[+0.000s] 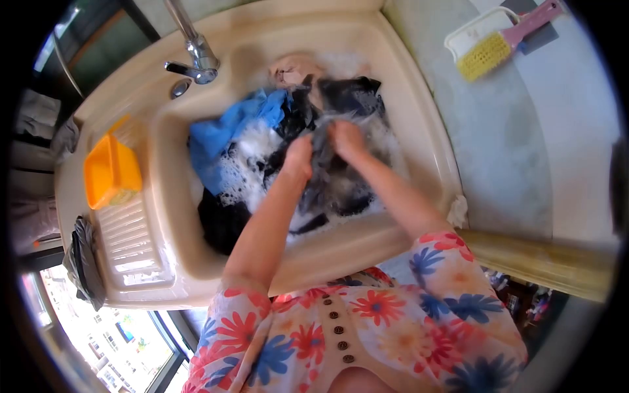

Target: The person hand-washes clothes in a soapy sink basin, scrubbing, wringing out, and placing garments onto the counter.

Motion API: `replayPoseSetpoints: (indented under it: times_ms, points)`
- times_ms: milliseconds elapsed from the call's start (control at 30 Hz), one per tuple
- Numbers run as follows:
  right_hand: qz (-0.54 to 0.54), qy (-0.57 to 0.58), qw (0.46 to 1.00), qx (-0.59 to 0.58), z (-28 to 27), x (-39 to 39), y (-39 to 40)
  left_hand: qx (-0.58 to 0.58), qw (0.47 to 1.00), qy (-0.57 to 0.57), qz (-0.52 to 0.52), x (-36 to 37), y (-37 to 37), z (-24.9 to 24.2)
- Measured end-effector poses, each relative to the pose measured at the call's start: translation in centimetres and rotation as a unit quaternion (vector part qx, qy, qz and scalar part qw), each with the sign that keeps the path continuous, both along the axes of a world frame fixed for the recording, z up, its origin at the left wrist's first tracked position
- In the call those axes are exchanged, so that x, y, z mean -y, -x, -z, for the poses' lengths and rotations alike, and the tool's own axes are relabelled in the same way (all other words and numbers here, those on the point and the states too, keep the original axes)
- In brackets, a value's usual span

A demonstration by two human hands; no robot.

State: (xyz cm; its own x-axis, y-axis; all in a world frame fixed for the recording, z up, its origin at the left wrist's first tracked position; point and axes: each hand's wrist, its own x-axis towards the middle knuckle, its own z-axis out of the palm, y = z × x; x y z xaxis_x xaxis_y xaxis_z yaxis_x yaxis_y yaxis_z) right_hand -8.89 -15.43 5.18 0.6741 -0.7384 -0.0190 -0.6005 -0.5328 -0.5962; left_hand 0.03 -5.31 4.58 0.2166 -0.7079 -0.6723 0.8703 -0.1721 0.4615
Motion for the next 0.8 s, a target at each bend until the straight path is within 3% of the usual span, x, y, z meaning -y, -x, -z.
replayPoseSetpoints:
  times_ms: [33, 100, 167, 233, 300, 333, 433, 467, 533, 567, 600, 633, 700, 733, 767, 800]
  points:
    - [-0.026, -0.02, 0.996, -0.086, 0.1, 1.3, 0.7, -0.012, 1.0, 0.002, -0.015, 0.8, 0.4, -1.6]
    - [-0.022, -0.088, 0.994, -0.064, 1.4, 3.5, 2.3, -0.042, 0.997, -0.014, -0.066, 0.3, -0.1, -0.5]
    - [0.126, -0.236, 0.963, 0.036, 0.6, 4.7, 4.5, -0.048, 0.996, 0.016, -0.075, -1.4, -1.2, -3.0]
    - [0.184, -0.2, 0.962, 0.0, 0.6, 3.8, 4.3, -0.047, 0.998, 0.024, -0.019, -1.7, -1.6, 0.4]
    - [0.022, -0.098, 0.994, -0.052, 0.9, 0.2, 3.9, -0.024, 1.0, -0.017, 0.01, -1.2, -1.4, 1.0]
    - [-0.148, -0.054, 0.979, -0.128, 0.9, 0.2, 4.1, -0.042, 0.998, 0.035, 0.02, -1.4, -0.9, -0.4]
    - [-0.047, -0.014, 0.961, -0.273, 0.4, 3.2, 3.6, 0.026, 0.999, -0.015, 0.022, -1.9, -1.2, -0.6]
    - [0.05, -0.104, 0.977, -0.179, 0.1, 3.6, 3.3, 0.057, 0.997, -0.033, 0.038, -2.1, -1.4, -0.8]
    - [-0.016, -0.051, 0.997, -0.062, -2.7, 0.0, 2.5, 0.009, 1.0, 0.019, 0.021, -2.1, -1.3, -1.1]
    - [-0.077, -0.119, 0.987, 0.071, -4.5, -2.7, 2.1, -0.016, 0.999, 0.048, 0.014, -1.9, -1.1, -1.1]
    - [-0.144, -0.041, 0.985, 0.085, -4.4, -4.6, 1.4, -0.008, 1.0, 0.027, -0.007, -1.5, -1.0, -0.1]
    - [-0.18, -0.039, 0.97, 0.157, -4.9, -7.3, 1.1, 0.069, 0.993, 0.091, -0.002, -2.3, -0.7, 0.3]
    - [-0.192, -0.018, 0.969, 0.152, -8.3, -11.8, 0.7, 0.198, 0.959, 0.204, -0.002, -4.2, -0.2, 1.9]
    - [-0.188, 0.05, 0.966, 0.169, -7.5, -11.6, 0.1, 0.248, 0.935, 0.254, -0.012, -4.5, -0.3, 3.3]
    - [-0.183, 0.119, 0.958, 0.184, -6.5, -10.6, -0.6, 0.272, 0.916, 0.294, -0.037, -3.1, -0.5, 8.0]
    - [-0.107, 0.072, 0.986, 0.105, -6.0, -8.9, -1.5, 0.294, 0.893, 0.335, -0.06, -1.5, -0.6, 12.6]
